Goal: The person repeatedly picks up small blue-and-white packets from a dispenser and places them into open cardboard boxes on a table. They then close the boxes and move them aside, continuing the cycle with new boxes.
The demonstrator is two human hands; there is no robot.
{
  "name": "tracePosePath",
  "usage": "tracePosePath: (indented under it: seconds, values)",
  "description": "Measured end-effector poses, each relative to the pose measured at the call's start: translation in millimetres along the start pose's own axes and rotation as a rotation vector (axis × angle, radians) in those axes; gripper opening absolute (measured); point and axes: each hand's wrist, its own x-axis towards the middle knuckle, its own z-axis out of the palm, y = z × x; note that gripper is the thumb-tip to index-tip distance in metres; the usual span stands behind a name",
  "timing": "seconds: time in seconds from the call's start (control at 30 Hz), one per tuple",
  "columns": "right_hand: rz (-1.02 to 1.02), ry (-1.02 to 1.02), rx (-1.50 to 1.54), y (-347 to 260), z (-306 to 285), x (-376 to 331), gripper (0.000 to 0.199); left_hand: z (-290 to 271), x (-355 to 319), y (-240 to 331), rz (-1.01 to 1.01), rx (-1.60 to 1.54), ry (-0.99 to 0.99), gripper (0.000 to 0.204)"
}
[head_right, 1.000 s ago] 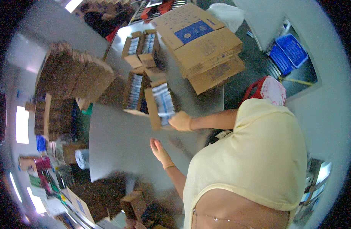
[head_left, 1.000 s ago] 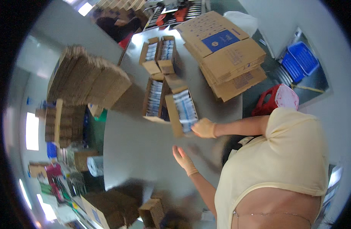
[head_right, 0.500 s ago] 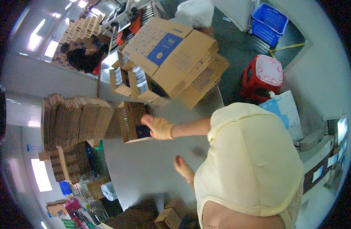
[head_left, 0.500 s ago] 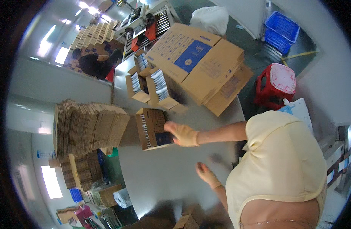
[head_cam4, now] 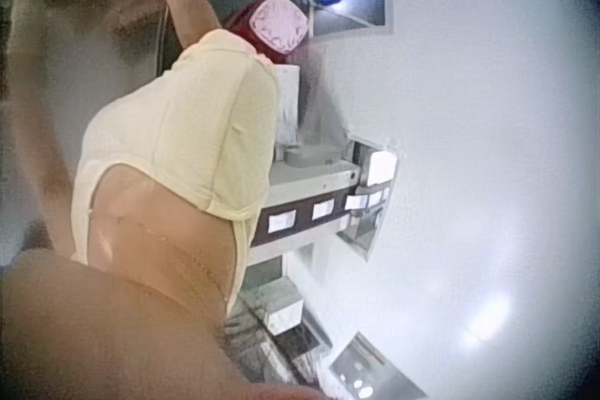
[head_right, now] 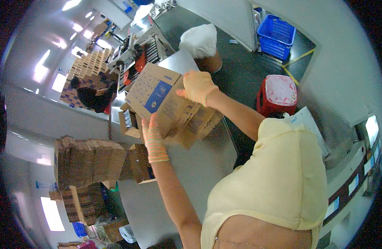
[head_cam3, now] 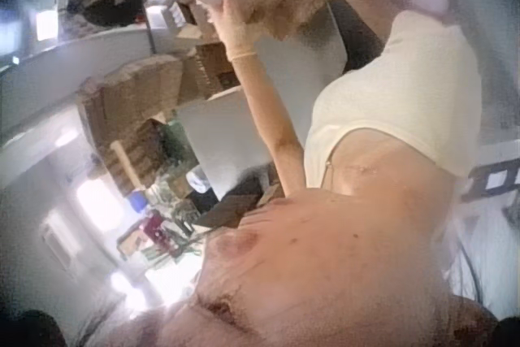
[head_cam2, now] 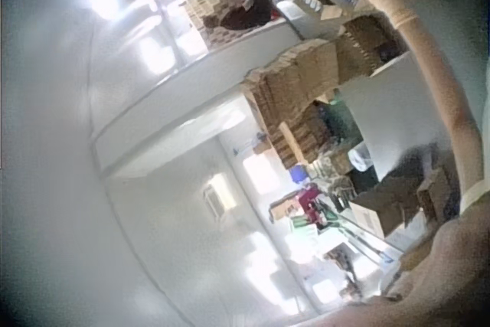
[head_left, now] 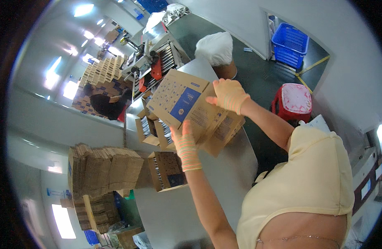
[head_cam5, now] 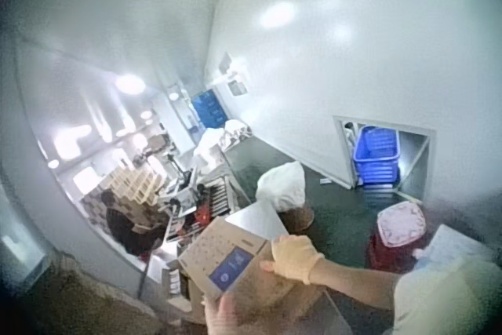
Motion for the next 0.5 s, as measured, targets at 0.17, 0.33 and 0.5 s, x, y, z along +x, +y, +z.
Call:
tracePosePath:
  seconds: [0.17, 0.33, 0.5]
  values:
    - [-0.210, 0.330, 0.157, 1, 9, -29, 0.061, 19, -57, 37, 0.015, 0.205, 0.342, 0.070]
    - [-0.547, 0.427, 0.398, -43, 7, -69, 0.076, -10, -123, 26, 0.138, -0.727, 0.623, 0.044]
    - [-0.797, 0.314, 0.274, -120, 61, -111, 0.078, -86, -214, -62, -0.032, -0.921, 0.754, 0.055]
